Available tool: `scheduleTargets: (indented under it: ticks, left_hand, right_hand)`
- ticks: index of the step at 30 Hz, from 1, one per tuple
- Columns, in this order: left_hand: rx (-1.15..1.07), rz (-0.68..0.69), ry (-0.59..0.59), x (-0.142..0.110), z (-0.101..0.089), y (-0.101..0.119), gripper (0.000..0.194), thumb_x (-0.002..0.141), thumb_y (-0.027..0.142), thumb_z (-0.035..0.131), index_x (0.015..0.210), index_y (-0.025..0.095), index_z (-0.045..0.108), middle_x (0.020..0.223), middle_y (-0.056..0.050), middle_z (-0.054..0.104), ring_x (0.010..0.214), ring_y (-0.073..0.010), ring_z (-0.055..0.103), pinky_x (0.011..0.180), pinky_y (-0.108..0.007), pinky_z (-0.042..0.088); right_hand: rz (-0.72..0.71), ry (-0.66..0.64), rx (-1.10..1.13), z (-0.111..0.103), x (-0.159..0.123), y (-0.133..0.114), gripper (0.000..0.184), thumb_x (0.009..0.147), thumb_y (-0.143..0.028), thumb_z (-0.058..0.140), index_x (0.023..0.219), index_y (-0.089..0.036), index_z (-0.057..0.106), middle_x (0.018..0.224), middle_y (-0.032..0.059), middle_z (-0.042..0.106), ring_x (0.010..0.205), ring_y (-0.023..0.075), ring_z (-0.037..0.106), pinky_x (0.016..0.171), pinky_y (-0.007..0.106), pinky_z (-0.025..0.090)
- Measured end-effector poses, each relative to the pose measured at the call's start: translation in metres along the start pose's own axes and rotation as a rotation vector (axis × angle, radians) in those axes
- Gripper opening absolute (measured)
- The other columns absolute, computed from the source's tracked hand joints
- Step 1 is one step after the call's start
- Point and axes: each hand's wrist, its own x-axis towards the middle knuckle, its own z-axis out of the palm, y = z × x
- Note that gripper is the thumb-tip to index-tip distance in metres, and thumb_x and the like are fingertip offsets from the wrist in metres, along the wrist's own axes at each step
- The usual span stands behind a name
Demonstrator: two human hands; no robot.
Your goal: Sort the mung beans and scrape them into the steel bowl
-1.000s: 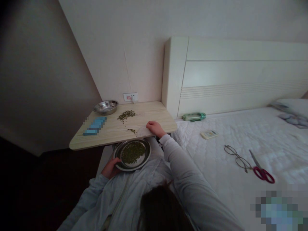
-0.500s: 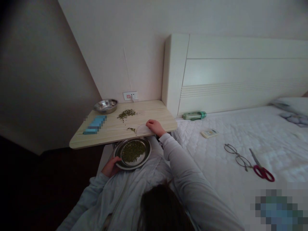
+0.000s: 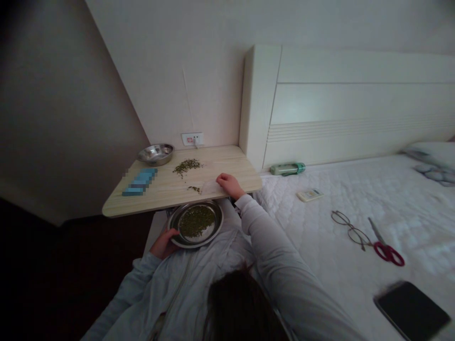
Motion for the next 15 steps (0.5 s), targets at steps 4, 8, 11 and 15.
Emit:
scheduleTargets:
  ticks: [4,8,11,15]
  left_hand:
    - [0.017,-0.025,0.053,-0.0007,0.0010,0.0016,0.050,0.060,0.002,0.046,0.108,0.016,0.050,0.061,0.001,0.063,0.049,-0.0147,0.058,0.043,-0.025,0.047]
    - [0.018,-0.022,0.034,-0.0016,0.0021,0.0022,0.052,0.060,0.002,0.046,0.110,0.017,0.049,0.063,0.000,0.064,0.052,-0.0158,0.059,0.044,-0.026,0.048]
    - [-0.007,0.000,0.007,-0.0016,0.0018,0.0016,0.055,0.059,0.001,0.047,0.112,0.018,0.048,0.064,0.001,0.064,0.059,-0.0177,0.061,0.048,-0.027,0.049]
    - [-0.011,0.004,-0.002,0.0008,-0.0004,0.0001,0.055,0.058,0.004,0.050,0.111,0.018,0.049,0.064,0.000,0.064,0.068,-0.0206,0.062,0.052,-0.028,0.050]
  right_hand:
    - [-0.003,0.032,-0.002,0.0012,0.0007,0.0018,0.016,0.064,-0.027,0.044,0.066,-0.016,0.055,0.051,-0.0052,0.045,0.053,0.0084,0.040,0.056,0.021,0.032]
    - [0.006,0.006,-0.003,0.0004,-0.0008,-0.0005,0.015,0.064,-0.027,0.045,0.065,-0.016,0.055,0.051,-0.0054,0.045,0.053,0.0082,0.039,0.056,0.022,0.032]
    - [0.008,-0.012,-0.008,-0.0004,-0.0013,-0.0021,0.014,0.064,-0.027,0.045,0.063,-0.016,0.055,0.049,-0.0057,0.043,0.051,0.0082,0.039,0.055,0.022,0.031]
    - [-0.004,-0.010,0.004,-0.0008,-0.0012,-0.0025,0.015,0.064,-0.026,0.045,0.064,-0.016,0.055,0.049,-0.0056,0.044,0.051,0.0079,0.038,0.055,0.021,0.031]
